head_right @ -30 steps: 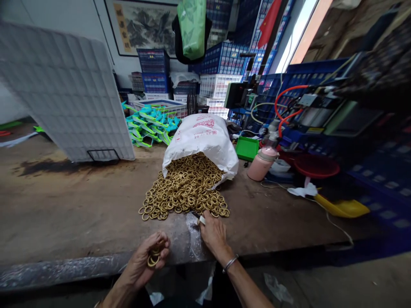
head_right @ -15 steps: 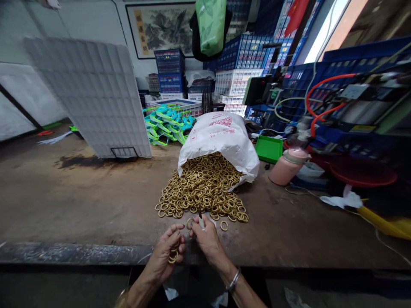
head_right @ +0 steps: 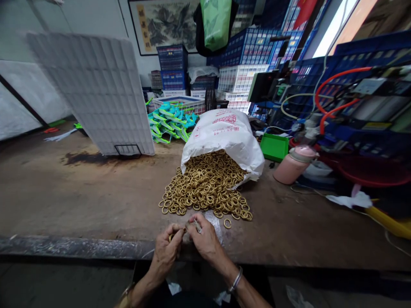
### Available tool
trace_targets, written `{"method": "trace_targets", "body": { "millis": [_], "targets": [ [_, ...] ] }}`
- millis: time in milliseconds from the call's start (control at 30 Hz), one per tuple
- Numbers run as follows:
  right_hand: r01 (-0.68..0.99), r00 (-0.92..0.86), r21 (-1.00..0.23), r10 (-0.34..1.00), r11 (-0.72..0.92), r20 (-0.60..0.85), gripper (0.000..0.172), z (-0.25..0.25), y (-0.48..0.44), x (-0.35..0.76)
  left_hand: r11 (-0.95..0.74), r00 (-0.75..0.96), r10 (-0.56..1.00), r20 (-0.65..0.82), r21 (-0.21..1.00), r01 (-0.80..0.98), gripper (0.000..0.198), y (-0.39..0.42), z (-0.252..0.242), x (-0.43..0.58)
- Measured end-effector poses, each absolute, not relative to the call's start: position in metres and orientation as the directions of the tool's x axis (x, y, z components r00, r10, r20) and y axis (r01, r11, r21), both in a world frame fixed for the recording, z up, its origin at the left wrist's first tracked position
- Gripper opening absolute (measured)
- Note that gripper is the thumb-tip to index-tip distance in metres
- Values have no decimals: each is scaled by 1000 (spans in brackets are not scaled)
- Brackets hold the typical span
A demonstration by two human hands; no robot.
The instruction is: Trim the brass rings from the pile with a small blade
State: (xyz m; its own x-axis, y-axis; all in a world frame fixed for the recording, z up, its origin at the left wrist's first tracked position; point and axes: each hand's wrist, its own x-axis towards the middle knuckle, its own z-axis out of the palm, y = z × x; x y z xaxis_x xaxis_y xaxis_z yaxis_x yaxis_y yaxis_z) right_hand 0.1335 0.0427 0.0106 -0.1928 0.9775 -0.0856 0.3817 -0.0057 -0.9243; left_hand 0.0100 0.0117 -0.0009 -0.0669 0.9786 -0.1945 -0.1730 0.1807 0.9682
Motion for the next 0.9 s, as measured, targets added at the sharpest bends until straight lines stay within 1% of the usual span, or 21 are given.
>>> {"method": "trace_targets", "body": {
  "millis": [67, 100, 167, 267, 367, 500, 567, 600, 667, 733, 800, 900],
  "targets": [
    [440, -211, -896, 977, 61, -38, 18, 13, 43, 133, 136, -55, 988, -146, 978, -156, 25, 11, 2, 10],
    [458, -216, -885, 976, 80, -24, 20, 13, 43, 132, 142, -42, 988, -151, 977, -161, 25, 11, 3, 9],
    [472, -215, -877, 976, 83, -24, 23, 13, 42, 130, 225, 13, 974, -227, 954, -196, 27, 11, 2, 8],
    [450, -218, -892, 975, 53, -52, 21, 11, 41, 129, 383, 159, 923, -351, 876, -293, 31, 10, -1, 6],
    [407, -230, -913, 970, 26, -75, 20, 11, 41, 128, 417, 252, 906, -340, 820, -391, 32, 8, -2, 5],
    [329, -257, -944, 959, -30, -120, 22, 12, 43, 131, 387, 248, 919, -306, 817, -428, 32, 8, 2, 6],
    [369, -231, -930, 967, -13, -105, 23, 11, 43, 134, 386, 227, 921, -317, 823, -416, 33, 8, 4, 7],
    [427, -212, -904, 974, 18, -81, 23, 9, 42, 136, 386, 214, 921, -325, 827, -408, 33, 8, 4, 7],
    [577, -210, -810, 977, 106, -22, 20, 5, 39, 140, 382, 183, 924, -336, 840, -386, 34, 9, 5, 8],
    [696, -276, -687, 961, 208, 11, 15, 1, 34, 142, 375, 154, 927, -341, 855, -360, 34, 10, 6, 7],
    [756, -347, -586, 938, 292, 20, 18, -3, 30, 144, 364, 141, 931, -336, 872, -328, 33, 11, 6, 7],
    [799, -378, -495, 925, 341, 27, 24, -4, 26, 142, 333, 118, 943, -312, 900, -281, 33, 12, 9, 7]
  ]
}}
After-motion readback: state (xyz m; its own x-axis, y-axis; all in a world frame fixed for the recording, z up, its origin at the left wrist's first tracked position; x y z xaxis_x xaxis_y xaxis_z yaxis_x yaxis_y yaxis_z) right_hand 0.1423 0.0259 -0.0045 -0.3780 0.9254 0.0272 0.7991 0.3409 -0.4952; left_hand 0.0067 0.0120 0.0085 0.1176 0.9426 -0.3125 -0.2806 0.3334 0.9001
